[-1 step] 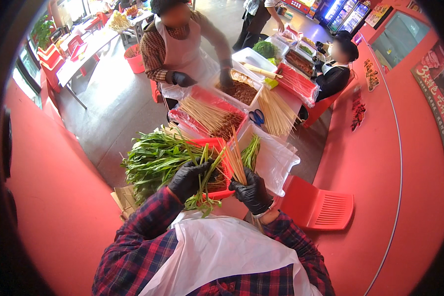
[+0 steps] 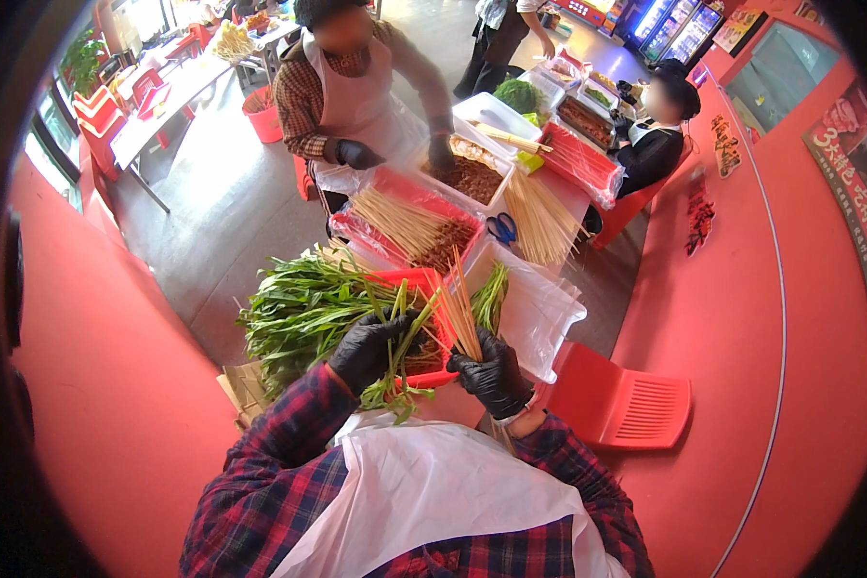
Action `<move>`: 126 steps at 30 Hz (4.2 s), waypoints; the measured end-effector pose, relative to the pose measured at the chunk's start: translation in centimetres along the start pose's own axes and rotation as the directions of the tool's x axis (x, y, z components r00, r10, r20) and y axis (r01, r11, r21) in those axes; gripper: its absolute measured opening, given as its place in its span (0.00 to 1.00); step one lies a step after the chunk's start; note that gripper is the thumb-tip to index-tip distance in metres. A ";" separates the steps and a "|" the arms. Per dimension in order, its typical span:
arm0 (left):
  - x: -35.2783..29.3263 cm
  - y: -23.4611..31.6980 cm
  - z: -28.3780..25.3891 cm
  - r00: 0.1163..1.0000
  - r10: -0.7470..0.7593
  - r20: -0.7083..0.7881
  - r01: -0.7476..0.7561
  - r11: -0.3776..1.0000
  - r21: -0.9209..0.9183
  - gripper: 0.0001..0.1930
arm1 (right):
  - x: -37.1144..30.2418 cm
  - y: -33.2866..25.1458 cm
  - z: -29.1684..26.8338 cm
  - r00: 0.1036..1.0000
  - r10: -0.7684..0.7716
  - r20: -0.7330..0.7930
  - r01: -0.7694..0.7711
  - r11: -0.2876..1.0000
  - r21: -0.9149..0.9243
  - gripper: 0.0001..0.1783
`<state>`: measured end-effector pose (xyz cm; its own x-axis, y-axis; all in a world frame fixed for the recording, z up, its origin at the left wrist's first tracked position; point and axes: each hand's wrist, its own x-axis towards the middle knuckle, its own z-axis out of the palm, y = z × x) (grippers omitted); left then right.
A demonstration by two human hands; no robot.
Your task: The person repeatedly picks up green leafy vegetables and wooden skewers, then threads the vegetables onto the skewers one by one. The finished skewers are placed into a clear container on the counter.
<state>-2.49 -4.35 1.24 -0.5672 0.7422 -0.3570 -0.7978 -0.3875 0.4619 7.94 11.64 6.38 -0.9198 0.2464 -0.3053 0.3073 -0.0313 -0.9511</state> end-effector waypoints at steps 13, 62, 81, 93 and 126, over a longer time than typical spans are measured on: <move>-0.4 0.5 0.2 1.000 -0.004 0.018 0.003 0.999 0.042 0.08 | 0.0 0.1 -0.1 1.000 -0.004 0.007 0.004 0.999 -0.054 0.05; -0.3 0.5 0.6 0.997 0.072 -0.030 -0.061 0.959 0.278 0.07 | 0.3 1.0 -0.4 0.997 -0.075 0.011 0.076 0.991 -0.110 0.04; -0.9 0.2 0.8 0.986 0.167 -0.023 -0.153 0.941 0.302 0.08 | 0.5 2.3 -0.7 0.988 -0.145 0.055 0.150 0.983 -0.102 0.15; -0.9 0.1 1.3 0.983 0.169 -0.067 -0.138 0.932 0.334 0.06 | 0.7 2.9 -0.4 0.975 -0.223 -0.011 0.210 0.930 -0.301 0.15; 14.7 -6.4 4.0 0.963 -0.236 -0.133 0.251 0.592 0.766 0.09 | -5.7 20.0 -29.8 0.656 0.116 -0.746 -0.084 0.993 0.080 0.08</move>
<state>-4.89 11.23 -3.67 -0.3845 0.7335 -0.5604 -0.4575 0.3759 0.8059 26.60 38.43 -9.54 -0.3853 0.8807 -0.2753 0.3635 -0.1294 -0.9226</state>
